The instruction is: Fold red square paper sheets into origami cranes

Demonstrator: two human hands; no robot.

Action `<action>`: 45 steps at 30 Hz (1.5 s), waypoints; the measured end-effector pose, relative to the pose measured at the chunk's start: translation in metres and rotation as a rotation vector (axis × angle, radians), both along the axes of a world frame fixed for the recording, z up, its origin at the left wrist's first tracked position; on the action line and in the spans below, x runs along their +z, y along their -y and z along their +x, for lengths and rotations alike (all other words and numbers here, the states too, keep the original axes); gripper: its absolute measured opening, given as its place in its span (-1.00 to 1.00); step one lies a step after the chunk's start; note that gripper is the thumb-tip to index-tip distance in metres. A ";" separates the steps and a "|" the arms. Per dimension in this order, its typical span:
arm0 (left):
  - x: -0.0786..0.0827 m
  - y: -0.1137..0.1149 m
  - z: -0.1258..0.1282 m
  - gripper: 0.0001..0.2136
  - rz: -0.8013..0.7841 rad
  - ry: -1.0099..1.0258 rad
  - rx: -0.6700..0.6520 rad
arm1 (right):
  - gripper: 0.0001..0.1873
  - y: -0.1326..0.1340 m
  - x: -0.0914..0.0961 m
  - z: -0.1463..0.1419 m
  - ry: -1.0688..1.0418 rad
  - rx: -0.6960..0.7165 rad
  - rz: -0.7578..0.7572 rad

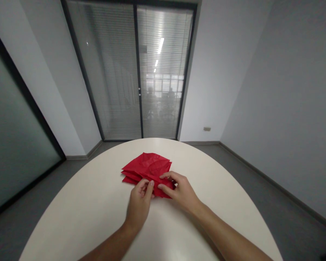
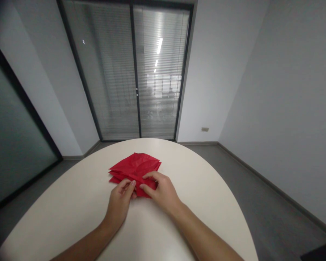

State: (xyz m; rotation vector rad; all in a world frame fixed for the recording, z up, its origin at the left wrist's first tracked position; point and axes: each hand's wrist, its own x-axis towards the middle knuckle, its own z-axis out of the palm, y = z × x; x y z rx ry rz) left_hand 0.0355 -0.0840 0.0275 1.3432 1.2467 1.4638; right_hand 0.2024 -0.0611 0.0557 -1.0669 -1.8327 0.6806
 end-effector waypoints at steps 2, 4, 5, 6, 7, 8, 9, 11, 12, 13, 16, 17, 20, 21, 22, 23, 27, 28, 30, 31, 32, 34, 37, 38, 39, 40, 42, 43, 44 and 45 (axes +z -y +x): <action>-0.001 0.000 0.000 -0.67 0.011 -0.009 -0.001 | -0.81 -0.001 0.001 0.000 -0.015 0.012 -0.024; -0.001 0.001 0.000 -0.67 0.016 -0.024 0.002 | -0.86 -0.001 0.003 0.001 -0.013 0.024 -0.018; -0.001 0.001 0.000 -0.67 0.019 -0.033 0.002 | -0.86 -0.001 0.005 0.001 -0.004 0.025 -0.011; -0.001 0.002 0.000 -0.67 0.023 -0.041 0.000 | -0.83 0.000 0.007 0.001 0.006 0.021 -0.001; -0.001 0.002 0.000 -0.67 0.027 -0.047 -0.002 | -0.81 0.000 0.008 0.001 0.016 0.014 0.013; 0.000 0.002 0.000 -0.66 0.032 -0.052 -0.004 | -0.81 0.001 0.009 0.001 0.029 0.009 0.031; 0.000 0.002 0.000 -0.65 0.038 -0.055 -0.007 | -0.82 0.002 0.009 0.001 0.040 0.007 0.052; 0.001 0.003 0.000 -0.65 0.043 -0.053 -0.008 | -0.83 0.004 0.009 0.001 0.048 0.017 0.081; 0.002 0.003 0.000 -0.64 0.043 -0.049 -0.008 | -0.82 0.005 0.009 0.000 0.047 0.026 0.088; 0.002 0.004 0.000 -0.65 0.044 -0.046 -0.009 | -0.81 0.005 0.009 0.001 0.046 0.038 0.094; 0.004 0.005 0.001 -0.66 0.053 -0.047 -0.006 | -0.79 0.007 0.009 0.001 0.079 0.075 0.146; 0.004 0.005 0.001 -0.66 0.057 -0.048 -0.005 | -0.81 0.007 0.009 0.001 0.097 0.084 0.171; 0.004 0.005 0.001 -0.68 0.070 -0.040 -0.004 | -0.82 0.007 0.011 0.002 0.127 0.082 0.198; 0.004 0.005 0.001 -0.68 0.073 -0.037 -0.005 | -0.82 0.007 0.011 0.002 0.125 0.069 0.190; 0.004 0.004 0.001 -0.69 0.075 -0.036 -0.004 | -0.84 0.007 0.011 0.002 0.117 0.053 0.183; 0.004 0.004 0.001 -0.70 0.074 -0.036 -0.001 | -0.87 0.006 0.011 0.003 0.106 0.040 0.187; 0.003 0.003 0.001 -0.74 0.042 -0.012 -0.009 | -0.87 0.004 0.009 0.002 0.022 0.005 0.285; 0.003 0.003 0.001 -0.75 0.033 -0.003 -0.024 | -0.87 0.004 0.008 0.002 -0.007 -0.007 0.284; 0.003 0.004 0.001 -0.76 0.018 0.017 -0.057 | -0.84 0.002 0.006 0.001 -0.068 -0.035 0.222; 0.004 0.005 0.002 -0.75 0.012 0.027 -0.070 | -0.82 0.002 0.005 0.001 -0.095 -0.047 0.177; 0.004 0.006 0.002 -0.74 0.006 0.036 -0.081 | -0.80 0.001 0.004 0.002 -0.116 -0.053 0.136; 0.004 0.007 0.003 -0.69 0.001 0.046 -0.103 | -0.77 -0.001 0.002 0.002 -0.153 -0.058 0.078; 0.002 0.007 0.003 -0.67 0.014 0.037 -0.136 | -0.76 -0.003 0.000 0.003 -0.241 -0.084 0.060; 0.002 0.007 0.003 -0.67 0.021 0.036 -0.140 | -0.77 -0.004 -0.001 0.003 -0.284 -0.090 0.068; 0.001 0.007 0.003 -0.67 0.028 0.039 -0.140 | -0.79 -0.004 -0.001 0.003 -0.327 -0.090 0.082; 0.000 0.007 0.003 -0.67 0.034 0.048 -0.138 | -0.81 -0.004 -0.001 0.003 -0.364 -0.083 0.103; 0.000 0.007 0.003 -0.69 0.038 0.064 -0.131 | -0.85 -0.005 -0.002 0.003 -0.406 -0.071 0.151; 0.000 0.007 0.002 -0.70 0.038 0.061 -0.122 | -0.85 -0.005 -0.002 0.002 -0.410 -0.078 0.172; 0.000 0.007 0.001 -0.72 0.039 0.047 -0.107 | -0.85 -0.004 -0.002 0.002 -0.407 -0.090 0.188; 0.001 0.006 0.000 -0.74 0.042 0.027 -0.085 | -0.85 -0.004 -0.002 0.002 -0.402 -0.107 0.199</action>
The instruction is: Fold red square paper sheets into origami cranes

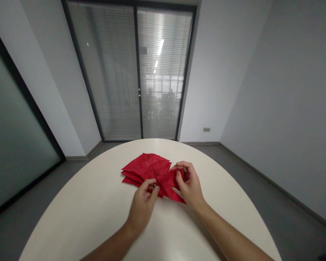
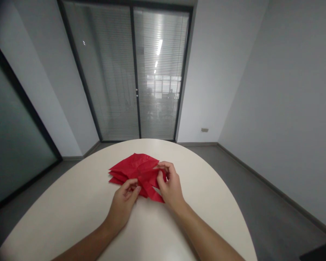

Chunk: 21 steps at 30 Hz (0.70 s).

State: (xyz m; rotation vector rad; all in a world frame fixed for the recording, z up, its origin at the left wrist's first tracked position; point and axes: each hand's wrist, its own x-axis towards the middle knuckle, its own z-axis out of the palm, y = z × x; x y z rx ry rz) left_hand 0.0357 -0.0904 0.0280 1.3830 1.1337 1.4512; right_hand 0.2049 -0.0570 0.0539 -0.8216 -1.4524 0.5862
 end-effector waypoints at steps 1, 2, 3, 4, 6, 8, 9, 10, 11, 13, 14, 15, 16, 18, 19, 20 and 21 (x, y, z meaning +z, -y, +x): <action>0.000 0.000 -0.001 -0.76 0.007 -0.020 0.026 | -0.85 0.000 0.001 0.000 0.001 -0.018 0.003; 0.001 -0.001 -0.002 -0.78 0.020 -0.034 0.048 | -0.86 0.001 0.002 0.001 0.003 -0.034 0.006; 0.001 -0.001 -0.003 -0.80 0.035 -0.038 0.067 | -0.86 0.002 0.003 0.001 0.011 -0.045 0.020; 0.001 -0.002 -0.004 -0.81 0.053 -0.032 0.082 | -0.86 0.002 0.005 0.002 0.027 -0.052 0.052; 0.000 -0.004 -0.005 -0.82 0.093 -0.001 0.099 | -0.82 0.004 0.009 0.003 0.094 -0.065 0.155; -0.001 -0.006 -0.005 -0.81 0.108 0.050 0.098 | -0.76 0.005 0.012 0.004 0.165 -0.070 0.258; -0.002 -0.007 -0.004 -0.79 0.096 0.091 0.084 | -0.74 0.005 0.014 0.004 0.186 -0.065 0.286; -0.002 -0.008 -0.004 -0.76 0.068 0.142 0.058 | -0.72 0.006 0.014 0.005 0.195 -0.054 0.296; -0.003 -0.009 -0.004 -0.72 0.026 0.194 0.025 | -0.71 0.006 0.015 0.005 0.199 -0.042 0.294; -0.003 -0.010 -0.003 -0.67 -0.053 0.273 -0.030 | -0.71 0.006 0.014 0.005 0.209 -0.031 0.292; -0.003 -0.011 -0.003 -0.65 -0.071 0.293 -0.049 | -0.71 0.006 0.013 0.005 0.213 -0.044 0.300; -0.003 -0.011 -0.003 -0.63 -0.071 0.300 -0.063 | -0.71 0.005 0.012 0.005 0.213 -0.066 0.314; -0.003 -0.011 -0.002 -0.62 -0.058 0.300 -0.076 | -0.72 0.005 0.011 0.005 0.204 -0.089 0.326; -0.003 -0.010 -0.002 -0.55 -0.022 0.290 -0.082 | -0.74 0.004 0.010 0.005 0.169 -0.124 0.337; -0.003 -0.009 -0.002 -0.51 -0.014 0.276 -0.079 | -0.75 0.004 0.010 0.005 0.151 -0.132 0.335; -0.003 -0.009 -0.002 -0.48 -0.014 0.256 -0.072 | -0.76 0.004 0.010 0.005 0.137 -0.129 0.329; -0.004 -0.009 -0.002 -0.46 -0.014 0.230 -0.064 | -0.76 0.004 0.010 0.006 0.128 -0.116 0.324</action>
